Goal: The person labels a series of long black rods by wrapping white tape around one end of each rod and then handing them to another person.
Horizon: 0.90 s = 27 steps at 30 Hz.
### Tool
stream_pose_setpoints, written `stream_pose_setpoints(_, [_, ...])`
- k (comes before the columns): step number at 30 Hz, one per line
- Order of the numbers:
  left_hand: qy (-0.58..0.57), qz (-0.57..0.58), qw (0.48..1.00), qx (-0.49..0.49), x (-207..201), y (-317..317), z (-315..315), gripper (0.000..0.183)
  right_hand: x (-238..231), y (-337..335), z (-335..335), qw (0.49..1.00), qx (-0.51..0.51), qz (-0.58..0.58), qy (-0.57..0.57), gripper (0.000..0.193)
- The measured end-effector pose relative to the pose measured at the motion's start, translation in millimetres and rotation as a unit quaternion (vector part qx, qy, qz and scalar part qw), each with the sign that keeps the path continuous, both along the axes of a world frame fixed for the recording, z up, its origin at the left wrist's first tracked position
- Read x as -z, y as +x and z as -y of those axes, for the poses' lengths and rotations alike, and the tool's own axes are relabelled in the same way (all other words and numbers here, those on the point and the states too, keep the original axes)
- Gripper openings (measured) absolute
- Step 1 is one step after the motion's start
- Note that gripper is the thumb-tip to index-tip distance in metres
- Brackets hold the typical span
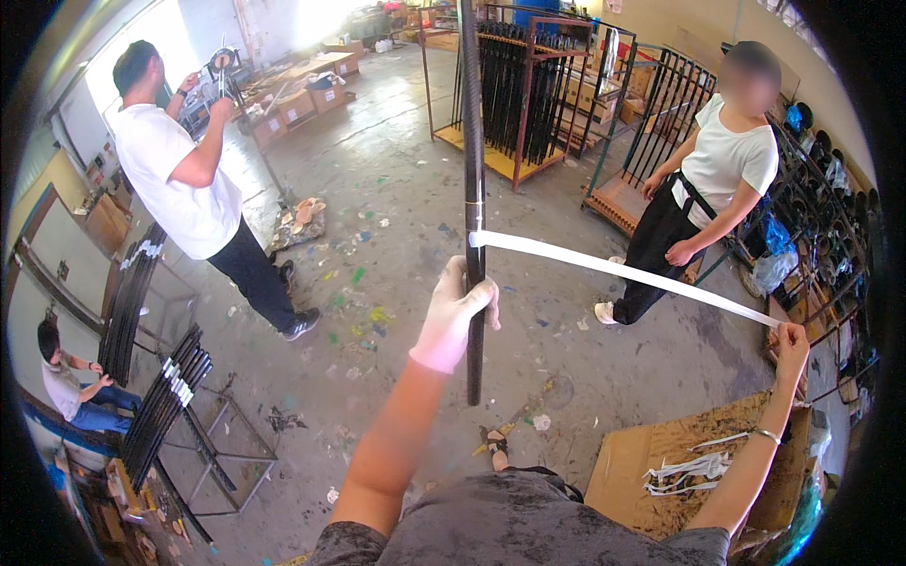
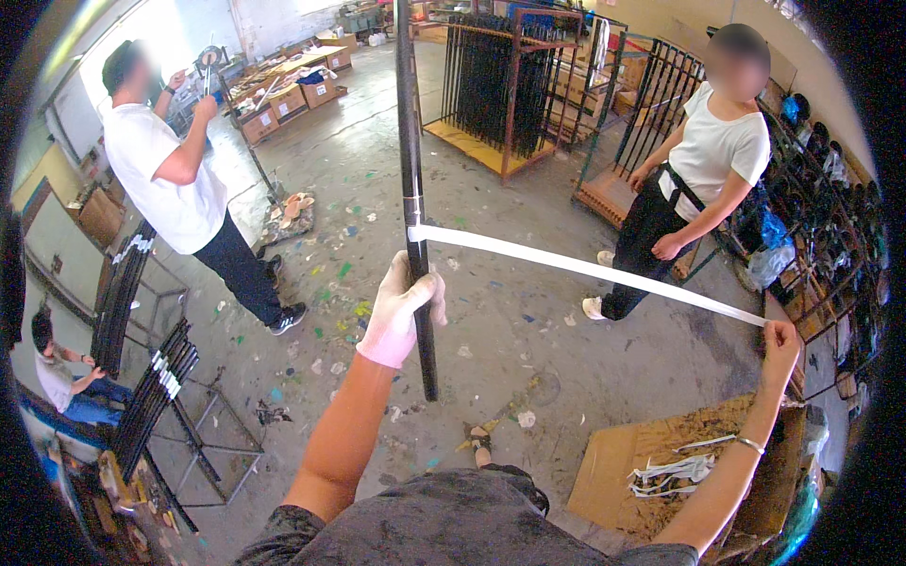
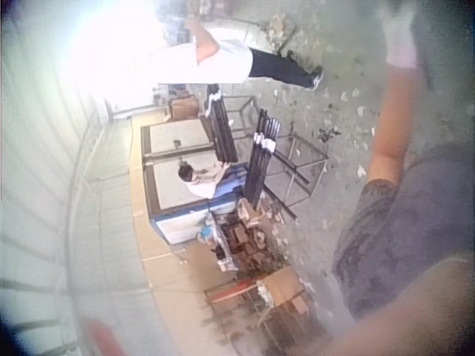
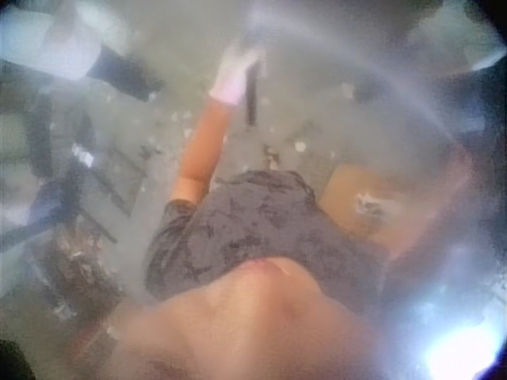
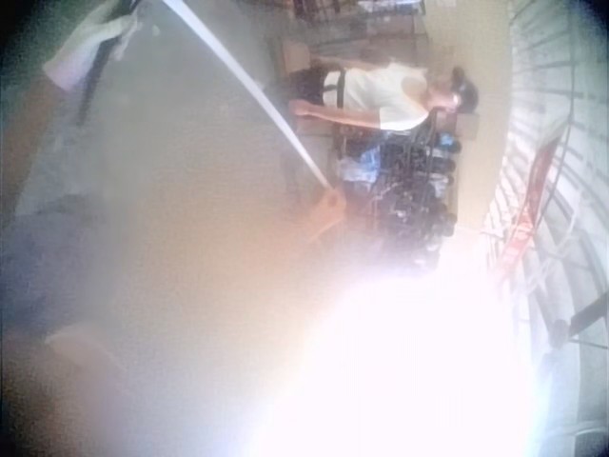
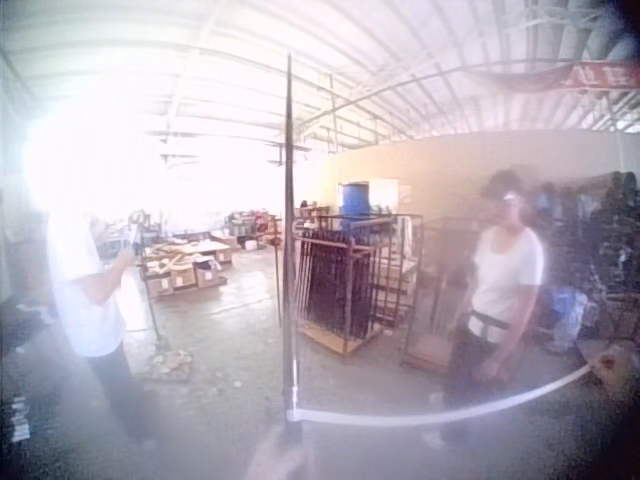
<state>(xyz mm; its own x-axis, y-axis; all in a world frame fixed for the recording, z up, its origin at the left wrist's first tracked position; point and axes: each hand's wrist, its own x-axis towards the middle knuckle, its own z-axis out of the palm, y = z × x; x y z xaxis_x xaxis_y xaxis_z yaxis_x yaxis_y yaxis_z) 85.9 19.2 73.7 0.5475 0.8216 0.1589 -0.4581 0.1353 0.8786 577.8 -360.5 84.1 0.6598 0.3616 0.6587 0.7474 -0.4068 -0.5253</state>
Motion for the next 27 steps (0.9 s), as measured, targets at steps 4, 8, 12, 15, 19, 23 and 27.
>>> stream_pose_setpoints(4, [-0.032,0.044,0.996,0.074,3.5,-0.1,-7.1,0.014,-3.3,-3.1,11.5,0.999,0.020,-0.036,-0.030,0.017])
stream_pose_setpoints(8, [-0.041,0.025,0.998,0.047,7.1,10.1,-7.5,0.012,-6.4,-2.6,20.3,0.995,-0.002,-0.098,0.003,0.018])
stream_pose_setpoints(12, [-0.018,-0.021,1.000,0.007,5.9,19.2,-3.1,0.017,-8.7,-10.9,23.2,0.998,0.012,-0.059,-0.021,0.017])
stream_pose_setpoints(15, [-0.025,-0.007,0.999,0.023,17.5,18.0,-13.7,0.023,-3.8,-2.7,37.3,0.998,0.036,-0.038,-0.027,0.016])
stream_pose_setpoints(19, [-0.092,0.041,0.995,0.029,25.8,16.3,-26.4,0.026,8.3,3.5,69.8,0.996,0.037,-0.051,-0.059,0.017])
stream_pose_setpoints(23, [-0.132,0.029,0.991,0.016,47.1,30.2,-33.7,0.021,26.7,-63.5,42.8,0.985,0.056,-0.020,-0.161,0.015])
stream_pose_setpoints(27, [-0.223,-0.039,0.974,0.025,74.1,59.0,-28.5,0.023,62.6,-106.0,55.8,0.964,0.087,-0.091,-0.234,0.011])
